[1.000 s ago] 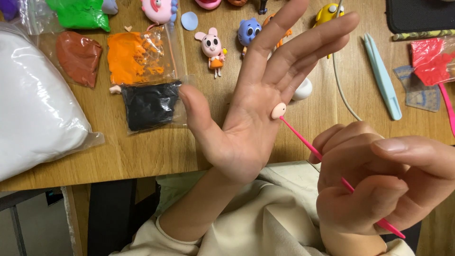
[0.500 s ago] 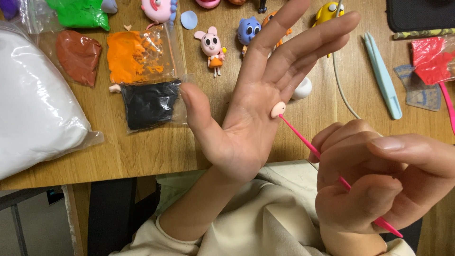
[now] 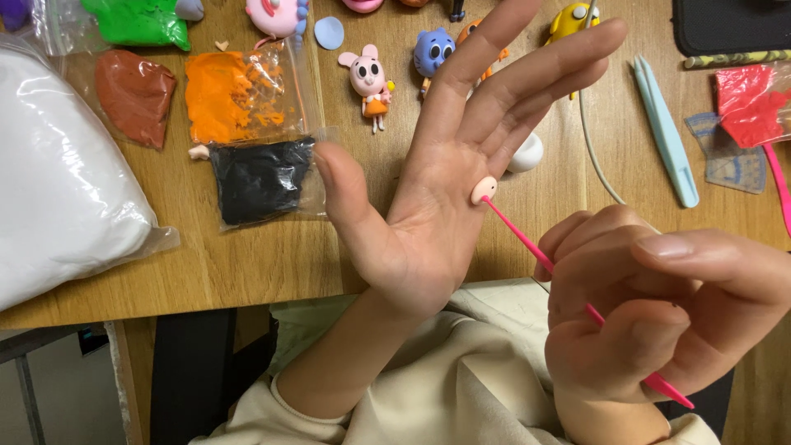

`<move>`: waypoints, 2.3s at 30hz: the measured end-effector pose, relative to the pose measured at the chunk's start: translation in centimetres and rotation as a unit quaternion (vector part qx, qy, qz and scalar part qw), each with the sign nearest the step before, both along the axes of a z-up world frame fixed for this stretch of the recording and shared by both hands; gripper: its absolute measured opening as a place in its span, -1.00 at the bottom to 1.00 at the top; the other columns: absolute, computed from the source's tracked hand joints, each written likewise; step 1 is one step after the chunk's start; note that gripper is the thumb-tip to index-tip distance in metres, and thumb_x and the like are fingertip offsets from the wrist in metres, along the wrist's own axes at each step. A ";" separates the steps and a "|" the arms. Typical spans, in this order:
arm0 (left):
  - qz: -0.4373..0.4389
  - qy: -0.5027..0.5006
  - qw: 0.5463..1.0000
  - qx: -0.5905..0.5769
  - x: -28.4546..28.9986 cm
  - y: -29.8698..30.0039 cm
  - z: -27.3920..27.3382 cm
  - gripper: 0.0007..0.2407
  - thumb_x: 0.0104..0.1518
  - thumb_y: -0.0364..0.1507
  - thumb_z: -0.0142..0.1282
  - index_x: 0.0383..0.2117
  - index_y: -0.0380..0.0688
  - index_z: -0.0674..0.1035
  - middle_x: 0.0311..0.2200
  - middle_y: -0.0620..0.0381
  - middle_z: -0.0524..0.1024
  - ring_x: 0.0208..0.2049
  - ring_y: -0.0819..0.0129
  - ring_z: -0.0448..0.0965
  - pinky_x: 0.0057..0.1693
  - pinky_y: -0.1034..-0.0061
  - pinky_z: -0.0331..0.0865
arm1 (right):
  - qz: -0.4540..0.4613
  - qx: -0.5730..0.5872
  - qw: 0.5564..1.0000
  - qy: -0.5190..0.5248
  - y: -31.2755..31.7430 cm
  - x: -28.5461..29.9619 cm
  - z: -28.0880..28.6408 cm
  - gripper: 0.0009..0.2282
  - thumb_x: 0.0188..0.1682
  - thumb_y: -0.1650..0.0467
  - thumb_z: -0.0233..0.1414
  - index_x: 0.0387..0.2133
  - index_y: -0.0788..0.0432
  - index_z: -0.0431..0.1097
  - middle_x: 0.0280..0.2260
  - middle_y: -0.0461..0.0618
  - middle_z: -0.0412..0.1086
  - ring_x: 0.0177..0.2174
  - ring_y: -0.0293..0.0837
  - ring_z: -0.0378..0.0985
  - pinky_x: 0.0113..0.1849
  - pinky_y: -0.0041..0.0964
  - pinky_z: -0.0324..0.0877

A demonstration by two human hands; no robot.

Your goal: Creating and detailing miniature clay figures using hands and shaping tools

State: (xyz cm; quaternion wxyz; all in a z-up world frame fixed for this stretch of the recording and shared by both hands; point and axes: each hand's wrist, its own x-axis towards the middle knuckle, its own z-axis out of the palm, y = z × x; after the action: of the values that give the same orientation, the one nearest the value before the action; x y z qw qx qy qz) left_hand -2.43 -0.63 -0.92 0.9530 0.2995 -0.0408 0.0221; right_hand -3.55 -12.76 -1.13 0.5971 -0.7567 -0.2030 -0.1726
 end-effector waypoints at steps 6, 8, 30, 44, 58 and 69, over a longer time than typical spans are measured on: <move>0.001 -0.009 1.000 -0.004 0.0 -0.1 -0.4 -0.16 0.00 0.13 -0.57 0.39 -0.21 0.11 0.36 -0.36 0.27 0.54 -0.12 0.22 0.82 0.03 -0.07 | 0.015 -0.017 1.000 -0.005 0.0 0.1 0.2 -0.72 0.22 0.16 -0.30 -0.19 0.12 -0.13 -0.76 0.08 0.06 -0.75 -0.15 -0.09 -0.50 -0.27 0.24; 0.003 -0.009 1.000 -0.004 0.0 -0.2 -0.5 -0.16 0.00 0.12 -0.57 0.39 -0.21 0.11 0.36 -0.37 0.27 0.53 -0.11 0.23 0.81 0.03 -0.06 | 0.020 -0.023 0.999 -0.012 -0.1 0.2 0.2 -0.72 0.22 0.16 -0.30 -0.19 0.12 -0.13 -0.77 0.07 0.04 -0.75 -0.15 -0.08 -0.50 -0.27 0.25; 0.029 0.195 0.923 -0.331 2.2 0.5 3.1 -0.04 -0.13 0.13 -0.73 0.36 -0.45 0.04 0.25 -0.73 0.03 0.28 -0.38 0.03 0.44 0.13 -0.17 | -0.031 0.044 0.998 -0.025 -1.5 0.0 -1.3 -0.71 0.28 0.08 -0.25 -0.09 0.01 0.02 -0.72 -0.04 -0.09 -0.67 -0.21 -0.13 -0.52 -0.31 0.14; 0.036 0.189 0.929 -0.317 2.4 0.5 2.3 -0.08 -0.12 0.15 -0.65 0.34 -0.35 0.05 0.33 -0.50 -0.01 0.37 -0.21 -0.04 0.40 0.17 -0.16 | 0.010 -0.338 0.939 0.066 -9.7 3.6 -1.4 -0.64 0.11 0.50 0.04 0.13 0.52 0.23 -0.14 0.30 0.34 -0.26 0.00 0.36 -0.13 -0.21 0.27; -0.051 0.168 0.920 -0.350 2.8 0.9 2.7 -0.14 -0.07 0.14 -0.55 0.34 -0.26 -0.01 0.35 -0.44 -0.11 0.37 -0.19 -0.13 0.38 0.15 -0.21 | 0.439 0.492 0.525 0.539 -3.2 4.7 -1.2 -0.71 -0.02 0.23 0.10 -0.57 0.06 0.17 -0.69 -0.24 -0.01 -0.65 -0.29 -0.02 -0.60 -0.42 -0.08; -0.105 0.145 0.942 -0.283 2.4 0.8 3.4 -0.16 -0.07 0.06 -0.53 0.35 -0.28 0.00 0.35 -0.42 -0.06 0.32 -0.09 -0.02 0.36 0.25 -0.12 | 0.607 0.603 0.233 0.462 -0.7 3.5 -3.0 -0.54 -0.02 0.07 -0.14 -0.86 -0.02 0.07 -0.86 -0.30 -0.07 -0.83 -0.35 -0.15 -0.72 -0.50 -0.21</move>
State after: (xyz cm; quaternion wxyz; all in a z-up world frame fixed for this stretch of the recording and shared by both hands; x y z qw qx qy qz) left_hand -0.06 0.21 2.46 0.9909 0.0118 0.0751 -0.1111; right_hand -0.01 -13.49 -4.14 0.7942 0.2274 -0.1265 0.5492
